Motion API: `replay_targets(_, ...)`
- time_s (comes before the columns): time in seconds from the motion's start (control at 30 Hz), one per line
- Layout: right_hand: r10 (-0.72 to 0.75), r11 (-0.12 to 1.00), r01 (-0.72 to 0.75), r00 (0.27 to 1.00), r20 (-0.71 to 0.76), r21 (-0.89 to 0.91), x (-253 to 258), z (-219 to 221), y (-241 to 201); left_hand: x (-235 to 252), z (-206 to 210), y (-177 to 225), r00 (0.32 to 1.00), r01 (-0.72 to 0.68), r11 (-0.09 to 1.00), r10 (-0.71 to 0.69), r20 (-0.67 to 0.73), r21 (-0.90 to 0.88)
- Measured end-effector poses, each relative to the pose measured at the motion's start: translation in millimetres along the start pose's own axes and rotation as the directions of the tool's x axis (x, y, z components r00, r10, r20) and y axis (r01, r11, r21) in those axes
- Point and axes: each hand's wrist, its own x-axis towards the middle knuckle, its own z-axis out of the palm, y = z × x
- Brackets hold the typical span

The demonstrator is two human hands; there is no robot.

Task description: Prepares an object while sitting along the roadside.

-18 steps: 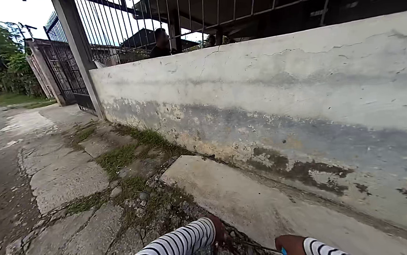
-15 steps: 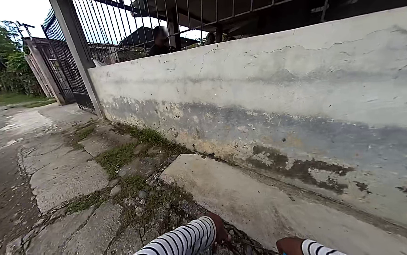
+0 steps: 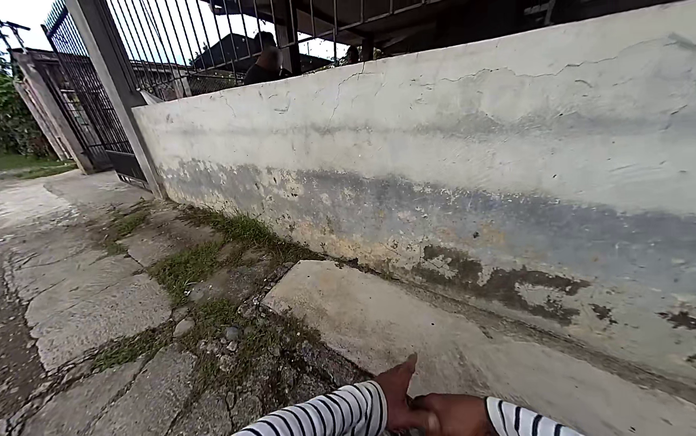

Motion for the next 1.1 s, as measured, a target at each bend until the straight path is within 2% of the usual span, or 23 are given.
replay_targets(0.03,-0.025,0.979,0.032,0.999,-0.041,0.201,0,0,1,-2,-4,1,0.999,-0.032,0.99,0.026,-0.048,-0.138)
replay_targets(0.1,-0.029,0.88,0.07,0.995,-0.094,0.47,-3,-2,-12,-5,-12,8,0.98,-0.147,0.951,0.102,-0.172,-0.272)
replay_targets(0.23,-0.074,0.714,0.129,0.991,-0.109,0.689,-12,1,-42,-8,-16,26,0.92,-0.293,0.925,0.204,-0.334,-0.243)
replay_targets(0.3,-0.137,0.673,0.176,0.984,-0.113,0.718,-13,1,-44,-8,-16,29,0.894,-0.316,0.922,0.211,-0.395,-0.223)
replay_targets(0.4,-0.245,0.633,0.23,0.965,-0.09,0.739,-14,2,-39,-13,-14,36,0.894,-0.299,0.943,0.223,-0.388,-0.149)
replay_targets(0.63,-0.293,0.703,0.306,0.947,-0.131,0.642,-15,0,-17,-14,-13,53,0.896,-0.268,0.955,0.295,-0.333,0.124)
replay_targets(0.8,-0.274,0.667,0.236,0.96,-0.062,0.707,-9,-4,-11,-5,-17,36,0.902,-0.208,0.968,0.244,-0.356,0.136)
replay_targets(0.93,-0.285,0.635,0.293,0.949,-0.136,0.715,-8,0,-15,-12,-20,46,0.917,-0.217,0.974,0.227,-0.327,0.067)
replay_targets(1.1,-0.27,0.646,0.266,0.956,-0.112,0.715,-5,3,-22,-16,-22,46,0.911,-0.202,0.975,0.223,-0.347,0.096)
